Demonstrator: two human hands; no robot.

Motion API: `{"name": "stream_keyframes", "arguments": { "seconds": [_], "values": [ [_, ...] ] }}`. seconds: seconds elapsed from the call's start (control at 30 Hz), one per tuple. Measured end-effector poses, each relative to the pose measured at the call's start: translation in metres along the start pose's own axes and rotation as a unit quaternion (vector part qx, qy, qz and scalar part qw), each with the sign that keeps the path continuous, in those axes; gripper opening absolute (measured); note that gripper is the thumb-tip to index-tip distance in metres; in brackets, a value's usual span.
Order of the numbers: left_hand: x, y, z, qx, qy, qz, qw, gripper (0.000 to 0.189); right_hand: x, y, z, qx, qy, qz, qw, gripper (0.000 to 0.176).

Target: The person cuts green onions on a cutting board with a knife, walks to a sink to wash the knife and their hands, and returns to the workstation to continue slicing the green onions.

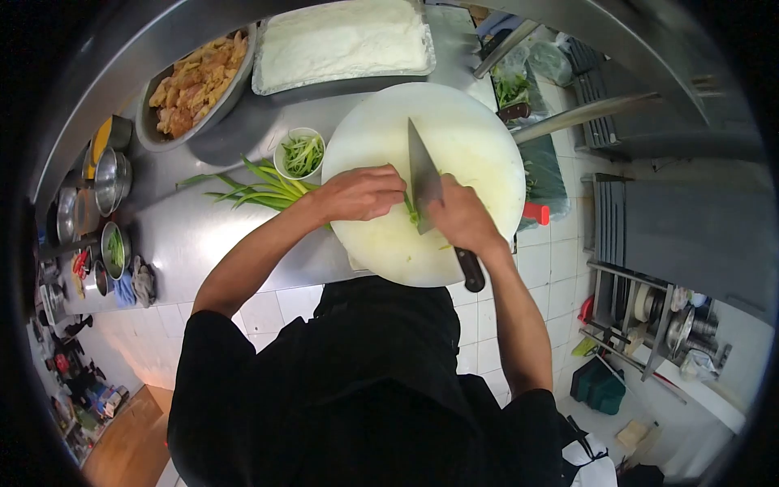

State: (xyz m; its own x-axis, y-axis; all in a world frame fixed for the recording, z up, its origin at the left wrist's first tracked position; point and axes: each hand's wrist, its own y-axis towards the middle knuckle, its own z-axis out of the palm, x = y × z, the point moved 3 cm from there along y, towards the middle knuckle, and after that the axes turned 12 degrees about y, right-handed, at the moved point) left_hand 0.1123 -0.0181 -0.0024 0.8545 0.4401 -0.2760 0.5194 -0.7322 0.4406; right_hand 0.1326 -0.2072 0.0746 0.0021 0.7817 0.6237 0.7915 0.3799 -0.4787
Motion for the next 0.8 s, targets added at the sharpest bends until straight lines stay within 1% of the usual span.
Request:
{"name": "stream_keyframes", "arguments": {
  "seconds": [0.07, 0.1, 0.17, 0.2, 0.23, 0.27, 0.3, 0.33, 0.43, 0.47, 0.53, 0.6, 0.67, 0.7, 0.73, 0.77, 0.8],
  "values": [
    [0.0, 0.001, -0.003, -0.009, 0.001, -0.006, 1.0, 0.022, -0.021, 0.001, -0.012, -0.003, 0.061, 0.018, 0.998, 0.028],
    [-0.004, 0.001, -0.003, -0.011, 0.003, -0.007, 1.0, 0.022, -0.034, -0.001, -0.016, -0.011, 0.053, 0.017, 0.998, 0.029],
    [-0.014, 0.002, -0.003, -0.002, 0.01, -0.008, 1.0, 0.028, -0.034, -0.019, -0.03, -0.022, 0.061, 0.022, 0.998, 0.031],
    [-0.019, 0.002, -0.003, -0.002, 0.011, -0.007, 1.0, 0.028, -0.033, -0.03, -0.036, -0.034, 0.071, 0.03, 0.996, 0.034],
    [-0.023, 0.0, -0.005, -0.004, 0.007, -0.023, 1.0, 0.031, -0.035, -0.039, -0.041, -0.035, 0.086, 0.032, 0.995, 0.038],
    [-0.023, -0.001, -0.006, -0.005, 0.002, -0.038, 0.999, 0.033, -0.037, -0.047, -0.045, -0.036, 0.087, 0.033, 0.995, 0.038],
    [-0.023, -0.003, -0.011, -0.029, -0.011, -0.06, 0.998, 0.032, -0.039, -0.056, -0.047, -0.042, 0.087, 0.016, 0.995, 0.039],
    [-0.023, -0.005, -0.019, -0.028, -0.014, -0.058, 0.998, 0.032, -0.038, -0.064, -0.05, -0.049, 0.087, 0.0, 0.995, 0.04],
    [-0.016, -0.014, -0.04, -0.12, -0.004, -0.138, 0.983, 0.027, -0.019, -0.089, -0.059, -0.046, 0.138, 0.057, 0.988, 0.04],
    [-0.014, -0.017, -0.042, -0.122, -0.005, -0.138, 0.983, 0.027, -0.015, -0.092, -0.062, -0.047, 0.167, 0.083, 0.981, 0.04],
    [-0.01, -0.022, -0.044, -0.089, 0.016, -0.143, 0.986, 0.023, -0.013, -0.094, -0.062, -0.057, 0.153, 0.075, 0.984, 0.04],
    [-0.01, -0.02, -0.042, -0.086, 0.014, -0.14, 0.986, 0.024, -0.013, -0.093, -0.058, -0.066, 0.14, 0.065, 0.986, 0.041],
    [-0.015, -0.014, -0.041, -0.082, 0.007, -0.089, 0.993, 0.021, -0.018, -0.084, -0.042, -0.08, 0.111, 0.001, 0.991, 0.041],
    [-0.015, -0.012, -0.036, -0.083, 0.009, -0.091, 0.992, 0.021, -0.015, -0.08, -0.034, -0.07, 0.092, -0.016, 0.993, 0.04],
    [-0.015, -0.009, -0.027, -0.066, 0.013, -0.066, 0.996, 0.021, -0.008, -0.079, -0.027, -0.05, 0.089, -0.002, 0.995, 0.037],
    [-0.014, -0.008, -0.02, -0.048, 0.018, -0.041, 0.998, 0.02, 0.0, -0.076, -0.02, -0.046, 0.061, -0.023, 0.997, 0.037],
    [-0.013, -0.008, -0.017, -0.049, 0.018, -0.042, 0.998, 0.02, 0.008, -0.076, -0.013, -0.041, 0.033, -0.042, 0.998, 0.038]
  ]
}}
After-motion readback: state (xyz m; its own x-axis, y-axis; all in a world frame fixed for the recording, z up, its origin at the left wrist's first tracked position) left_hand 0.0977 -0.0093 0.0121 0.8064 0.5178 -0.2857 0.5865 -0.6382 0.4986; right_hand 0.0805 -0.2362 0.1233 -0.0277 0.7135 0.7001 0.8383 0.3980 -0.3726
